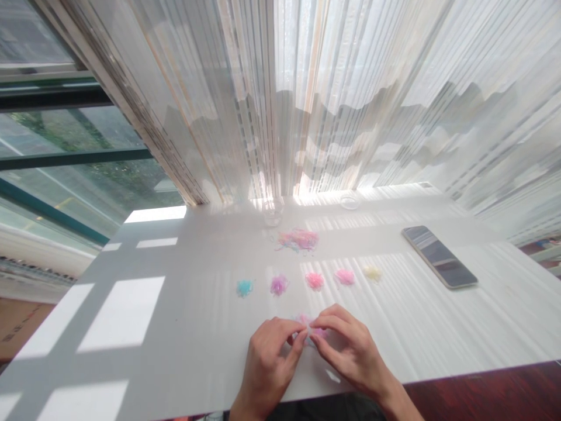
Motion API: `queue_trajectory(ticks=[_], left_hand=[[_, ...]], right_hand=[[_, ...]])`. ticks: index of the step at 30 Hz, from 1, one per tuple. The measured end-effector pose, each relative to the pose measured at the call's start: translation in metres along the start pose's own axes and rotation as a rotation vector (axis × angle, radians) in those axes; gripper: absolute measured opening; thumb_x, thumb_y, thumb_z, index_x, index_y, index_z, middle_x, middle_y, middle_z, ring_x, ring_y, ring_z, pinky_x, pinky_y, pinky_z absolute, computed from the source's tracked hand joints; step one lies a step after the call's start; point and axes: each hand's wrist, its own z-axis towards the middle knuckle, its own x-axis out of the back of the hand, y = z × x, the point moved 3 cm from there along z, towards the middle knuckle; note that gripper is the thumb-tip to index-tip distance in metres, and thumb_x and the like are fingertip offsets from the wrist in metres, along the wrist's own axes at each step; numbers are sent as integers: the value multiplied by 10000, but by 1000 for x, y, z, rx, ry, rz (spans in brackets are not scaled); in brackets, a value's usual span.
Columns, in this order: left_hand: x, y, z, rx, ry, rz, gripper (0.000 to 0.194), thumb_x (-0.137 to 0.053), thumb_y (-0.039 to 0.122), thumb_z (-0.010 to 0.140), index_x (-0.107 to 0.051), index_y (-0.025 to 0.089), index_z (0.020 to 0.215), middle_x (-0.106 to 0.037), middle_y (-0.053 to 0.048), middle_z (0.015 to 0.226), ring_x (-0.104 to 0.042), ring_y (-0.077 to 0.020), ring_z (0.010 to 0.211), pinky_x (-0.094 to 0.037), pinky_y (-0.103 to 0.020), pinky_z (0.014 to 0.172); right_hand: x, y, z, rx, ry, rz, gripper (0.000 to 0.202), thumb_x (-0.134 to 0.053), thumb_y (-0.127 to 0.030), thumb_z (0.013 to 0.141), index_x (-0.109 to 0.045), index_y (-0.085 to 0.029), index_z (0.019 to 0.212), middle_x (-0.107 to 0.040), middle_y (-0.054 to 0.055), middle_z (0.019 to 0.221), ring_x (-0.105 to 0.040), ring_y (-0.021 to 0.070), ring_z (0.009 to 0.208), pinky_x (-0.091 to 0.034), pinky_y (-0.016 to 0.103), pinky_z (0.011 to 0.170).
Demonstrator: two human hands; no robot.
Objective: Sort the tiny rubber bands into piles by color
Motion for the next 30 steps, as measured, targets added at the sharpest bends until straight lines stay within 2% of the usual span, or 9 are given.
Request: queue_trajectory(ticks=[19,30], left_hand=[[1,3,1,2,2,19,89,-605,172,1002,-686,204,1019,-746,-34,832,-676,-164,695,-549,-275,675],[0,3,1,6,-17,27,75,-616,180,1000,-685,206,995,-738,-29,816,-667,-164,690,-535,-269,658]], right_hand=[[-1,-2,3,-36,-2,-34,99,-638,-171,968,-724,-216,987,-673,35,829,-676,154,720,-578,244,647],[1,0,2,-43,-10,-31,127,-620,-146,965,-716,-215,1012,-684,45,866,-686,159,755,-587,260,687]])
